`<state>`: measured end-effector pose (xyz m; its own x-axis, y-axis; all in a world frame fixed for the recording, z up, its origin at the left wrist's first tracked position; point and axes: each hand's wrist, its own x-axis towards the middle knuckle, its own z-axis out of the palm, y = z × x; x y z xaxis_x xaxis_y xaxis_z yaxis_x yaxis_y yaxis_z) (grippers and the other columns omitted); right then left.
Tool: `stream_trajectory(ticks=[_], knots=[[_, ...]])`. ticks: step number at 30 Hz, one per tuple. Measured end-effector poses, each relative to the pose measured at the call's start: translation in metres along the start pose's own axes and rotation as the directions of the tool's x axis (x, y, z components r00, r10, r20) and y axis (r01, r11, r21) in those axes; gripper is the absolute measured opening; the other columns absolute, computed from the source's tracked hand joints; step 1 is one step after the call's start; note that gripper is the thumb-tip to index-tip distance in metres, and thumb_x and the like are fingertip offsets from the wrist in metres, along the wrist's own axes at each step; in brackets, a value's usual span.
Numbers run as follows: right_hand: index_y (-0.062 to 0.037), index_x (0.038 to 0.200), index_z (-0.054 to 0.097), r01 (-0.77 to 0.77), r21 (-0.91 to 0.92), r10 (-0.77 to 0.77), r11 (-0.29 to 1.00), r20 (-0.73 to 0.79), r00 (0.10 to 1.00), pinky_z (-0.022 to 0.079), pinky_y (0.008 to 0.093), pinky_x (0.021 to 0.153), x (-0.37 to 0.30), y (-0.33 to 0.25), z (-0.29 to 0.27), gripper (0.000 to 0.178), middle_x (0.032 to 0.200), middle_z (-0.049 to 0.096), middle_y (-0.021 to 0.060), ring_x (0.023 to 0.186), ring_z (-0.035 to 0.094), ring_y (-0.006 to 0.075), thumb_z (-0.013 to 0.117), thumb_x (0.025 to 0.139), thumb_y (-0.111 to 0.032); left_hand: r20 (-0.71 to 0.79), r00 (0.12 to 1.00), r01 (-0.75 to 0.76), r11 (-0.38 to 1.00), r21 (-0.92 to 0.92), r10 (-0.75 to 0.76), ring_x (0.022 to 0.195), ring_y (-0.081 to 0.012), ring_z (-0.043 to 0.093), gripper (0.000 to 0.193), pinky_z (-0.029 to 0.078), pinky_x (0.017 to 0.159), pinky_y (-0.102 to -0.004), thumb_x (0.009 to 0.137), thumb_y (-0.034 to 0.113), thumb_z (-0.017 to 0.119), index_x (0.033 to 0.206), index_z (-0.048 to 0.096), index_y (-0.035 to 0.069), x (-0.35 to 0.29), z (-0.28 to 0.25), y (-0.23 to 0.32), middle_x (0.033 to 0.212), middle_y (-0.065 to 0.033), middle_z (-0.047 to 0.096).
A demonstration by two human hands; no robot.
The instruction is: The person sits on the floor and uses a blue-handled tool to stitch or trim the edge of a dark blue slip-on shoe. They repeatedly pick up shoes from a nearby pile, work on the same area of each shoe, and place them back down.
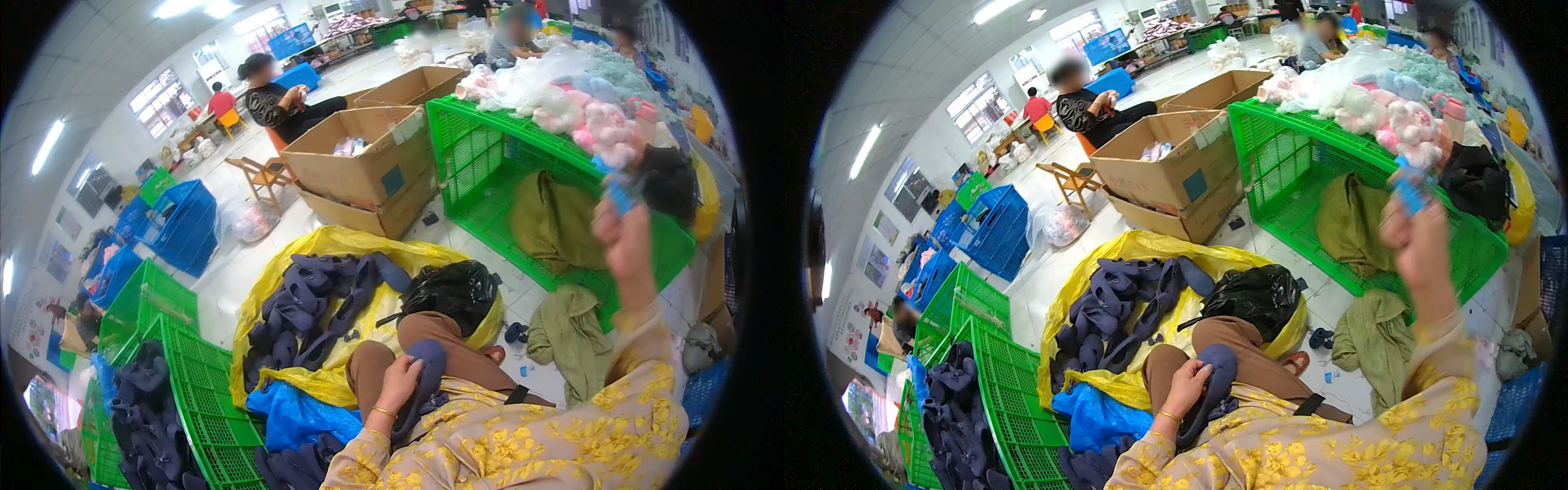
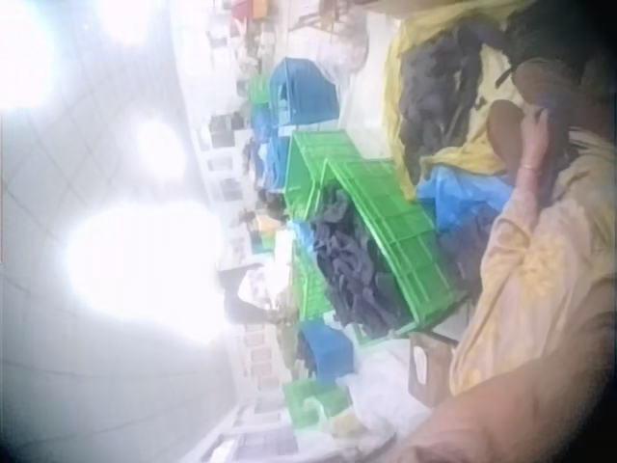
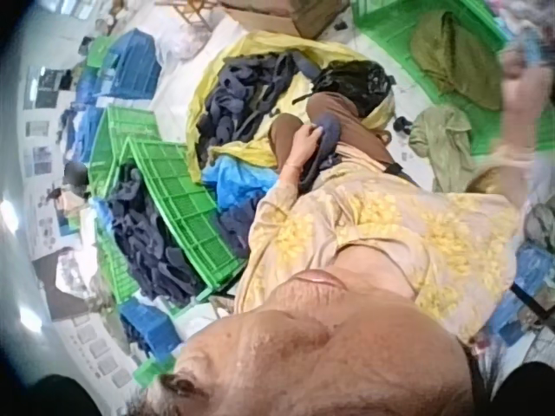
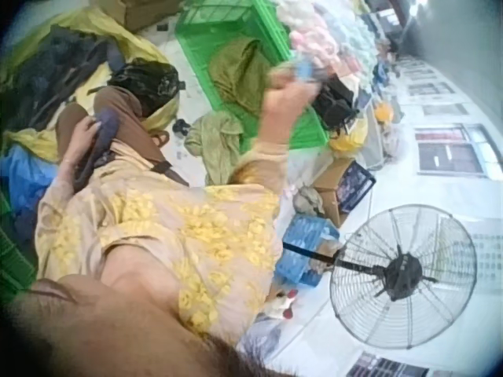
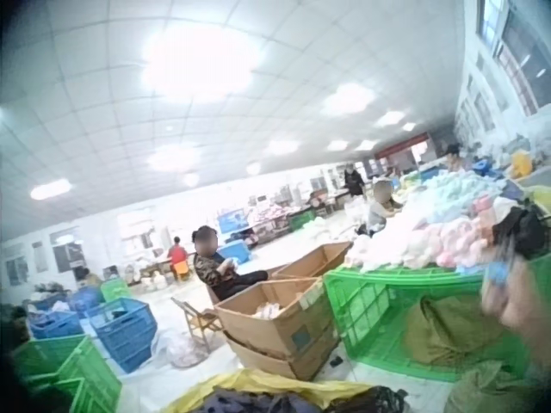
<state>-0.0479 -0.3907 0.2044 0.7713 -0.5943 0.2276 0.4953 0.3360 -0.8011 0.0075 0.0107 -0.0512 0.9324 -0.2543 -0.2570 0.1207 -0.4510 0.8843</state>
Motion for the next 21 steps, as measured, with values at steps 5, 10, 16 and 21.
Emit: stream_trajectory(ticks=[5, 10, 16, 21], knots=[[-0.0001, 0.105, 0.053, 0.397, 0.044, -0.372, 0.917, -0.267, 0.889, 0.022, 0.0196, 0.043, 0.038, -0.177, -0.033, 0.015, 0.066, 0.035, -0.0042, 0.049, 0.027, 0.0042, 0.046, 0.099, -0.013, -0.03, 0.987, -0.154, 0.987, 0.041, 0.155, 0.062, -0.0153, 0.061, 0.028, 0.049, 0.06, -0.0321, 0.088, 0.024, 0.064, 0.1, 0.064, -0.001, 0.019, 0.012, -0.036, 0.08, -0.0113, 0.065], [0.0039, 0.114, 0.052, 0.496, -0.048, -0.49, 0.867, -0.264, 0.831, 0.023, 0.0203, 0.044, 0.026, -0.234, -0.058, 0.021, 0.065, 0.034, -0.0026, 0.05, 0.026, 0.0049, 0.043, 0.1, -0.009, 0.148, 0.988, -0.005, 0.979, -0.206, 0.036, 0.056, -0.01, 0.056, 0.013, 0.051, 0.048, -0.0266, 0.092, 0.015, 0.06, 0.092, 0.062, 0.002, 0.0, 0.003, 0.009, 0.071, -0.0023, 0.057], [0.0038, 0.117, 0.051, 0.769, -0.122, -0.779, 0.627, -0.109, 0.618, 0.027, 0.0205, 0.054, -0.051, -0.234, -0.002, 0.022, 0.067, 0.032, -0.0029, 0.056, 0.027, 0.0051, 0.044, 0.099, -0.006, 0.246, 0.967, 0.065, 0.998, -0.011, -0.06, 0.055, -0.0182, 0.06, 0.013, 0.053, 0.051, -0.0321, 0.09, 0.013, 0.061, 0.092, 0.062, 0.0, 0.015, -0.008, 0.023, 0.071, -0.0078, 0.06], [0.0018, 0.114, 0.051, 0.735, 0.226, -0.763, 0.64, 0.298, 0.573, 0.032, 0.0274, 0.069, -0.085, -0.206, 0.016, 0.019, 0.067, 0.031, -0.003, 0.06, 0.029, 0.0066, 0.043, 0.1, -0.008, 0.122, 0.918, -0.38, 0.75, 0.542, 0.377, 0.074, -0.0404, 0.061, 0.013, 0.05, 0.07, -0.046, 0.081, 0.012, 0.065, 0.088, 0.059, 0.001, 0.008, -0.001, 0.029, 0.077, -0.0196, 0.061]])
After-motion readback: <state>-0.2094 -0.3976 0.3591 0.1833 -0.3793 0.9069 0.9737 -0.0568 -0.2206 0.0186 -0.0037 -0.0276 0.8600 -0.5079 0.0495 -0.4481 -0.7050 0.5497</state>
